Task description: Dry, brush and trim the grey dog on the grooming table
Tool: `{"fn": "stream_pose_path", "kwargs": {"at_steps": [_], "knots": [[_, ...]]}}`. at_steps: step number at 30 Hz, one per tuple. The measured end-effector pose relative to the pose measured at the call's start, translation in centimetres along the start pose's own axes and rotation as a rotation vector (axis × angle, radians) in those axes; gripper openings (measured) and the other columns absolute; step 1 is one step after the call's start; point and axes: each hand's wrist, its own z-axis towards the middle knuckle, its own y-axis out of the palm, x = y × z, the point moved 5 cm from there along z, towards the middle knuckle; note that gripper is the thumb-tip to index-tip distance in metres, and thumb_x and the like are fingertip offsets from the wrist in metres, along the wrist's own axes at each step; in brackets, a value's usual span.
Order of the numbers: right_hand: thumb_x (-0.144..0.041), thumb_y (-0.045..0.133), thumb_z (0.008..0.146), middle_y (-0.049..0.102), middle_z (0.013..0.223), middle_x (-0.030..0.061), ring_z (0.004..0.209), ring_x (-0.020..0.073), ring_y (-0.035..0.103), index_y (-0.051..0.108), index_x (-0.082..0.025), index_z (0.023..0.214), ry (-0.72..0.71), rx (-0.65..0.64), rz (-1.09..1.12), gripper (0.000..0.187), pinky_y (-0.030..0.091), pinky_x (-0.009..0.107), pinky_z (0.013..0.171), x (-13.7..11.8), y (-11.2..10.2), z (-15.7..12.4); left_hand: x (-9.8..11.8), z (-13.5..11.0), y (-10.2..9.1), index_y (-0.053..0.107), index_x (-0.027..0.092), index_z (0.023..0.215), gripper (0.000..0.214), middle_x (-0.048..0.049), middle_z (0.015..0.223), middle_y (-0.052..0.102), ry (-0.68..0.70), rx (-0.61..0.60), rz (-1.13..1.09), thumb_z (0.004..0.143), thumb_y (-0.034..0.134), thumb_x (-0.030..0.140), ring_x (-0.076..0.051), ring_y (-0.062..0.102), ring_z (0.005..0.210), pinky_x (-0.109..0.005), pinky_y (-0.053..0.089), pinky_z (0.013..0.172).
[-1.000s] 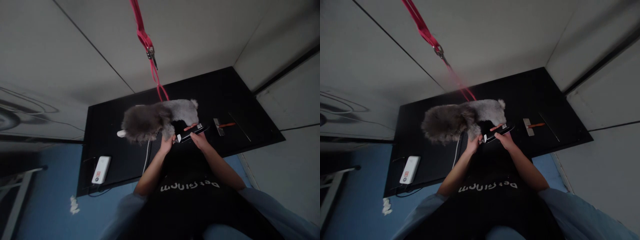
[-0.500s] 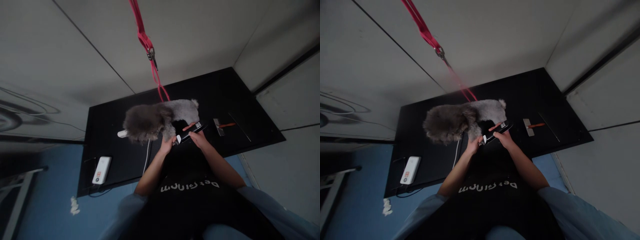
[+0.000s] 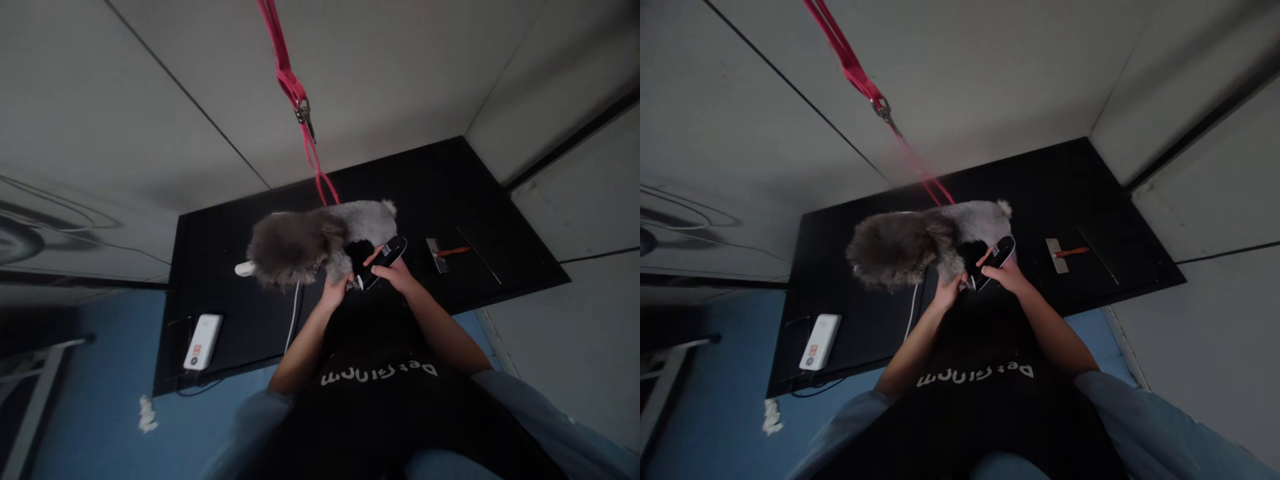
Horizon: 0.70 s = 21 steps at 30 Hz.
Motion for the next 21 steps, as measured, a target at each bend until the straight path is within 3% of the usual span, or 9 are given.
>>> {"fn": "stream_pose_path", "kwargs": {"at_steps": [3, 6, 9, 13, 21], "knots": [[-0.023, 0.070, 0.063, 0.068, 0.072, -0.0025, 0.070, 0.0174, 0.062, 0.057, -0.023, 0.075, -0.019, 0.142, -0.065, 0.018, 0.050, 0.032, 0.067, 0.0, -0.8, -0.2, -0.2, 0.2, -0.4, 0.064, 0.017, 0.073, 0.047, -0.0021, 0.068, 0.060, 0.009, 0.033, 0.010, 0.069, 0.068, 0.063, -0.011, 0.050, 0.056, -0.025, 0.043, 0.055], [-0.032, 0.068, 0.071, 0.071, 0.086, -0.0016, 0.069, 0.0163, 0.061, 0.054, -0.024, 0.087, -0.047, 0.294, 0.032, 0.023, 0.049, 0.029, 0.059, 0.4, -1.1, -1.0, -0.7, 0.5, -0.8, 0.064, 0.018, 0.071, 0.044, -0.0047, 0.075, 0.064, 0.055, 0.085, 0.066, 0.068, 0.069, 0.061, -0.016, 0.059, 0.070, -0.032, 0.049, 0.073], [-0.034, 0.071, 0.072, 0.071, 0.093, 0.0000, 0.080, 0.0179, 0.063, 0.053, -0.025, 0.090, -0.087, 0.284, -0.032, 0.027, 0.052, 0.034, 0.073, 0.5, -0.1, -2.0, -1.4, 0.6, -1.3, 0.064, 0.020, 0.072, 0.035, -0.0068, 0.083, 0.067, 0.082, 0.143, 0.123, 0.071, 0.070, 0.054, -0.021, 0.063, 0.085, -0.041, 0.047, 0.090], [-0.031, 0.070, 0.074, 0.070, 0.094, 0.0010, 0.093, 0.0206, 0.063, 0.054, -0.024, 0.089, -0.151, 0.335, -0.137, 0.023, 0.046, 0.042, 0.095, 0.1, 0.7, -3.0, -1.8, 0.7, -1.5, 0.065, 0.020, 0.073, 0.029, -0.0079, 0.083, 0.069, 0.089, 0.128, 0.163, 0.073, 0.068, 0.049, -0.023, 0.064, 0.086, -0.046, 0.046, 0.094], [-0.023, 0.070, 0.069, 0.068, 0.087, 0.0008, 0.086, 0.0219, 0.063, 0.057, -0.025, 0.085, -0.213, 0.297, -0.288, 0.020, 0.046, 0.045, 0.094, -0.6, 0.8, -2.8, -1.9, 0.9, -1.3, 0.067, 0.020, 0.071, 0.024, -0.0068, 0.080, 0.070, 0.136, 0.064, 0.184, 0.075, 0.069, 0.043, -0.022, 0.065, 0.082, -0.044, 0.049, 0.092]]}}
